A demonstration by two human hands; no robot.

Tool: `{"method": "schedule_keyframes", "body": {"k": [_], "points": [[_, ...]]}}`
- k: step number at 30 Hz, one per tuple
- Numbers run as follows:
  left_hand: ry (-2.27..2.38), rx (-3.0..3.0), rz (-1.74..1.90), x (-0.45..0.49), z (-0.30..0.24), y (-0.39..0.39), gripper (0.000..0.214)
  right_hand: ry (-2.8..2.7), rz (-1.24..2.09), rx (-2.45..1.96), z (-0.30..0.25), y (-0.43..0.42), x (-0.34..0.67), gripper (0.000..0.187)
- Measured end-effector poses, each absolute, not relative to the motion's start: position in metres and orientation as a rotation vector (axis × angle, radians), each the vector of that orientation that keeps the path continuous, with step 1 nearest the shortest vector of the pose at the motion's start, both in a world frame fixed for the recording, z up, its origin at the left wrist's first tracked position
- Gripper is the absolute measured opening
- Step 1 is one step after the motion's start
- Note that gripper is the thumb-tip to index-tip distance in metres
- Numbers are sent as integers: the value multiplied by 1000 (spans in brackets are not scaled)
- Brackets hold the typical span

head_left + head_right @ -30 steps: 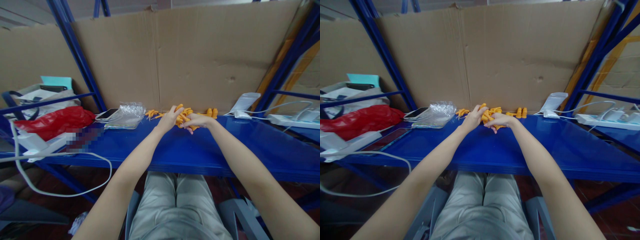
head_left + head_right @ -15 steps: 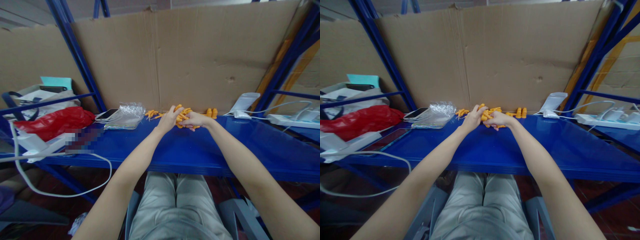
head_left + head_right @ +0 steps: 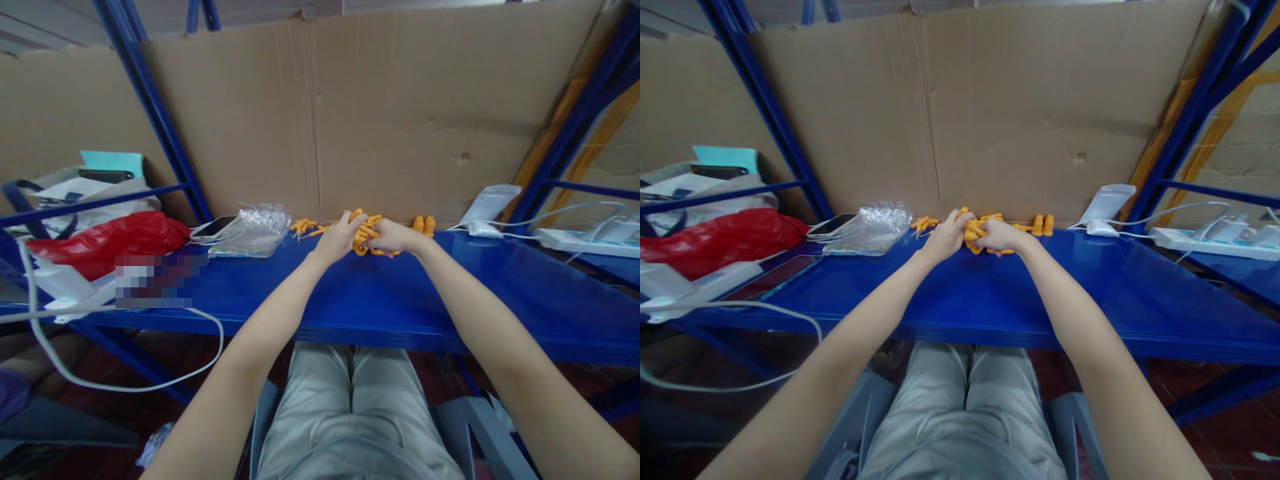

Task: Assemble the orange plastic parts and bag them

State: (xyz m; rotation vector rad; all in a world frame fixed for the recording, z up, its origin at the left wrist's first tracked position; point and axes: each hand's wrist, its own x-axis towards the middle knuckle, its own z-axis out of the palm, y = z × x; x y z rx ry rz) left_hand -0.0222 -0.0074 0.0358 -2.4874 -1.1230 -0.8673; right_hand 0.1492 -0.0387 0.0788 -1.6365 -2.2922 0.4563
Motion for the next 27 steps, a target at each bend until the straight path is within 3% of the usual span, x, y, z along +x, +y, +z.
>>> {"method": "schedule_keyframes", "body": {"k": [4, 12, 20, 27], "points": [[-1127, -2518, -885, -23, 36, -7, 50, -2336, 261, -1755, 78, -37, 146, 23], [-1065, -2630, -1070, -21, 30, 3, 48, -2358, -519, -1808, 69, -28, 146, 35], [-1135, -2678, -1170, -16, 30, 1, 45, -2398, -723, -1782, 67, -30, 147, 38], [-1654, -2887, -1120, -13, 32, -7, 35, -2479, -716, -1771, 58, -27, 145, 37]]}}
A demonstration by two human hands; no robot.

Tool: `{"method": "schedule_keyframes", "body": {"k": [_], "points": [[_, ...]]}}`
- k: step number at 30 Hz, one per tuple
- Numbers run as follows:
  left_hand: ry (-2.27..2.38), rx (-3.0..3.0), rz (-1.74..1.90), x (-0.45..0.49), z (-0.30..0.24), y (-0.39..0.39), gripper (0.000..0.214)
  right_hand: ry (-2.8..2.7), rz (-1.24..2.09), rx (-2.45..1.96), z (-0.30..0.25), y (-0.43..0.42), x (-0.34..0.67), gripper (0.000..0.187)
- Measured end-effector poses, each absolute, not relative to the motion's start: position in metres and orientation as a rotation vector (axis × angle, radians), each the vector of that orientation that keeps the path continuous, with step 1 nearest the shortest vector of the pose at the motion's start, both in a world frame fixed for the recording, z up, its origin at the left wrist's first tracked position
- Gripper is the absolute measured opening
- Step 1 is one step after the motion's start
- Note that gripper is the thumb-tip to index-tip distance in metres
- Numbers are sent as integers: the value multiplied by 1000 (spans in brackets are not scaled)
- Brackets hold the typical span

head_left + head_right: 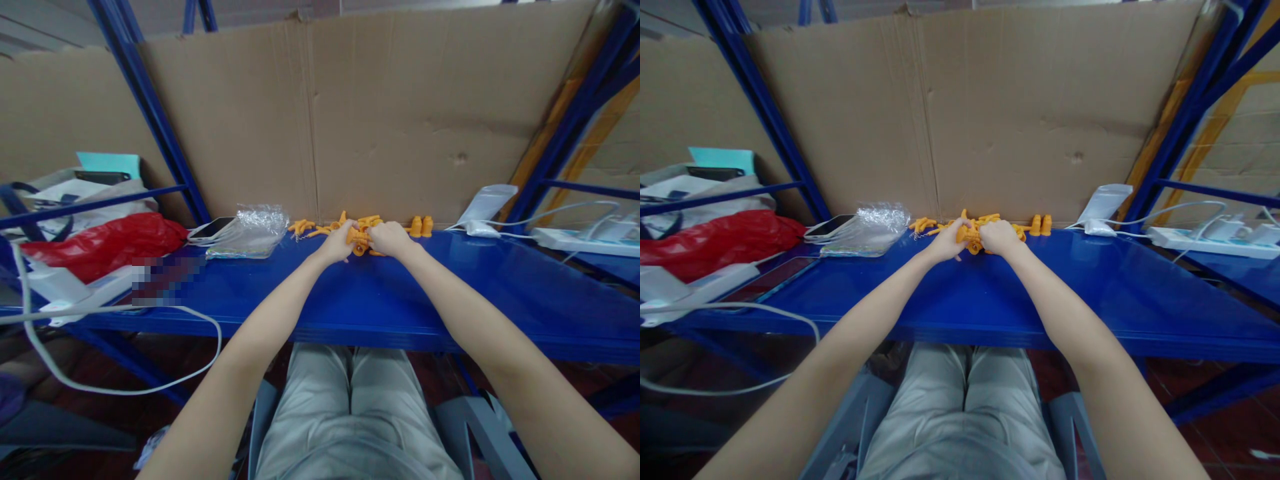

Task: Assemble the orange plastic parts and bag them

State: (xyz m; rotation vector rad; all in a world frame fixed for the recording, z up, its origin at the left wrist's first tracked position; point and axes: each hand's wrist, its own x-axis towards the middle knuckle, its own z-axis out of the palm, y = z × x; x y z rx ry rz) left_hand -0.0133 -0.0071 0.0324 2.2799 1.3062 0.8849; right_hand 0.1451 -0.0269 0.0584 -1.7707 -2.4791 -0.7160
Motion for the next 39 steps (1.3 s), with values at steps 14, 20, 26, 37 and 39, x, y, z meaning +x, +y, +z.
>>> {"method": "schedule_keyframes", "body": {"k": [14, 20, 26, 37, 39], "points": [[1371, 2573, 940, -16, 26, 0, 31, -2437, -729, -1791, 57, -28, 143, 36], [1489, 2661, 909, -18, 30, -5, 37, -2386, -705, -1757, 56, -29, 142, 41], [1787, 2577, 887, -22, 36, -11, 40, -2374, -743, -1613, 53, -29, 138, 42], [1747, 2583, 970, -21, 34, -8, 42, -2360, -769, -1643, 55, -27, 140, 32], [1736, 2568, 971, -20, 36, -10, 41, -2353, -772, -1642, 57, -28, 140, 30]]}}
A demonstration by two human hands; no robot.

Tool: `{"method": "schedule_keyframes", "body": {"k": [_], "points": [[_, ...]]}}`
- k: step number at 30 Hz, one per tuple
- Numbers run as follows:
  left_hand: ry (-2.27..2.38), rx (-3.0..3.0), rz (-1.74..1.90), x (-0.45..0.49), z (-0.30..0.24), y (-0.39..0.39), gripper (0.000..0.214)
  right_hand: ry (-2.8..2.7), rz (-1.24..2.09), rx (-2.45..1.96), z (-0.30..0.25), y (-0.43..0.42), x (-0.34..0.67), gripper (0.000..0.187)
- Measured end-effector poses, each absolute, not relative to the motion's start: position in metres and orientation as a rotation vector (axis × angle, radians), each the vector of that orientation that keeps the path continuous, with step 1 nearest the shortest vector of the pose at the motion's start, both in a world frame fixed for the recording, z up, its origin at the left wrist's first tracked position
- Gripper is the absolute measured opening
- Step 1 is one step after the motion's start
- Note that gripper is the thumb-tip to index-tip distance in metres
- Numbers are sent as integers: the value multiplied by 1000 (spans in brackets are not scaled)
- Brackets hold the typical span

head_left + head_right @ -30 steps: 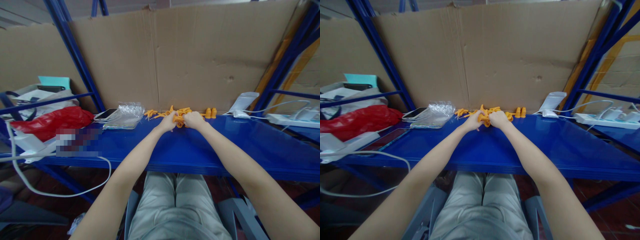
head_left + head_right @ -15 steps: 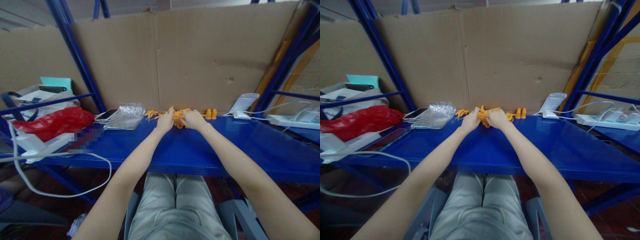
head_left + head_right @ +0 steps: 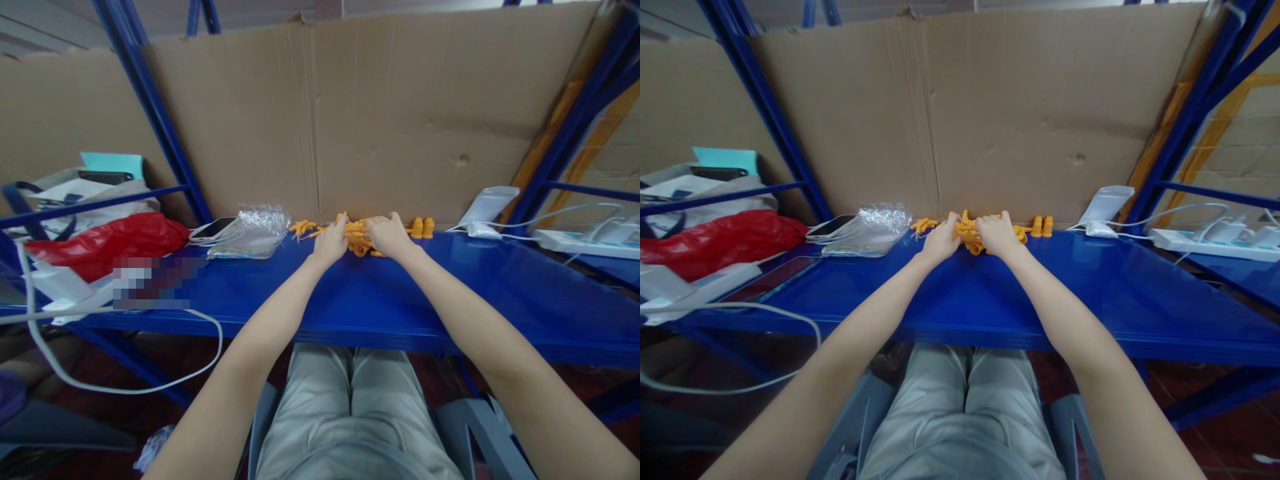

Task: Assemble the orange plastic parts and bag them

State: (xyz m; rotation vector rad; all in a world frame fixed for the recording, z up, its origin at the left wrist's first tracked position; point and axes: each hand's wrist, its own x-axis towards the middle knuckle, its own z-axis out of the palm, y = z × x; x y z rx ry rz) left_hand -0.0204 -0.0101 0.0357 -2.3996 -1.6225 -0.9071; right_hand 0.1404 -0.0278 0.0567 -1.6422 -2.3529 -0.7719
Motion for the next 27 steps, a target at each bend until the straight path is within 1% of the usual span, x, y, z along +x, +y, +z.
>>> {"method": "schedule_keyframes", "body": {"k": [3, 6, 9, 20, 27], "points": [[-1684, -2421, -924, -19, 38, -13, 37, -2326, -782, -1629, 58, -27, 142, 27], [-1740, -2441, -956, -17, 40, -15, 36, -2262, -819, -1596, 58, -26, 144, 29], [-1737, -2451, -969, -16, 41, -17, 35, -2240, -829, -1596, 57, -25, 146, 31], [-1826, -2421, -916, -15, 42, -18, 36, -2172, -878, -1621, 51, -16, 153, 28], [-1871, -2392, -936, -20, 41, -14, 35, -2027, -777, -1696, 51, -4, 177, 26]]}}
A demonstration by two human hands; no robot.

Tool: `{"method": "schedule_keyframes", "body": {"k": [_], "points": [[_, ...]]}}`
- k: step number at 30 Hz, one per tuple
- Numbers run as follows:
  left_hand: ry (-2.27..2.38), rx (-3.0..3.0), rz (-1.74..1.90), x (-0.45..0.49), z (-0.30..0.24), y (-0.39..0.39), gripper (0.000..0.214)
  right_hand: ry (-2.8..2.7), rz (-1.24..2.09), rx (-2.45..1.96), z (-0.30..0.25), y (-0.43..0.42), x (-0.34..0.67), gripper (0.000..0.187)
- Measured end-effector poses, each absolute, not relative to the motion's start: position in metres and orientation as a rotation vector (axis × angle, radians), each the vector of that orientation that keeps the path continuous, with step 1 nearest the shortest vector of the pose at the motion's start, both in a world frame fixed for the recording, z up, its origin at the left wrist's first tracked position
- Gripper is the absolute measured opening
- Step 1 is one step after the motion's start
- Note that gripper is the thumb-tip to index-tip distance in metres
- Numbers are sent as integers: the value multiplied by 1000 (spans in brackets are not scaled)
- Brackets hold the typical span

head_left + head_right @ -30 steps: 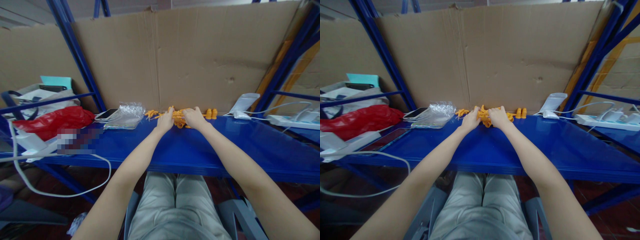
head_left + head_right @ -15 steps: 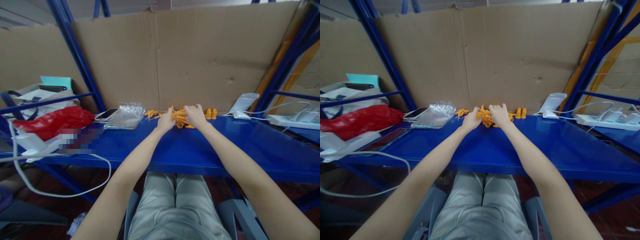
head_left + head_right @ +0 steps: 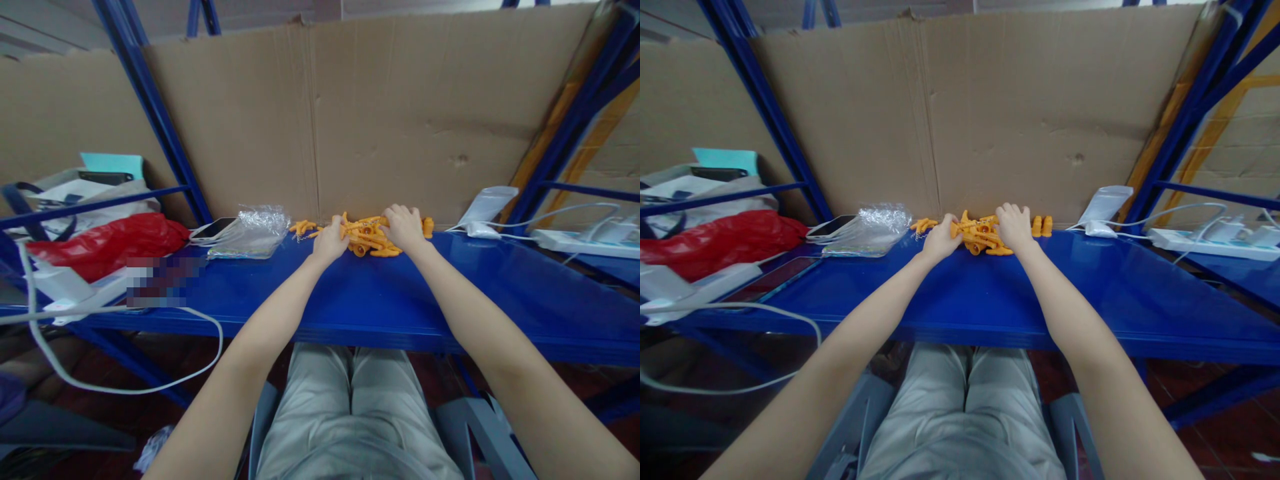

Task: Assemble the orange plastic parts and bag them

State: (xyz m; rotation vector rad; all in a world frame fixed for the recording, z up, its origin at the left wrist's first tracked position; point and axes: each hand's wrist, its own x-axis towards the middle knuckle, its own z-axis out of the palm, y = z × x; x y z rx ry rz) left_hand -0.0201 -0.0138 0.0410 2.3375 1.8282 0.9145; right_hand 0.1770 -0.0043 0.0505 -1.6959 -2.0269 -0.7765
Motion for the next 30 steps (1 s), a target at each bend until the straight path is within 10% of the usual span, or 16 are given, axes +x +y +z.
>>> {"method": "schedule_keyframes", "body": {"k": [30], "points": [[1813, 2391, 908, -21, 40, -11, 32, -1253, 47, -2228, 27, 18, 284, 33]]}}
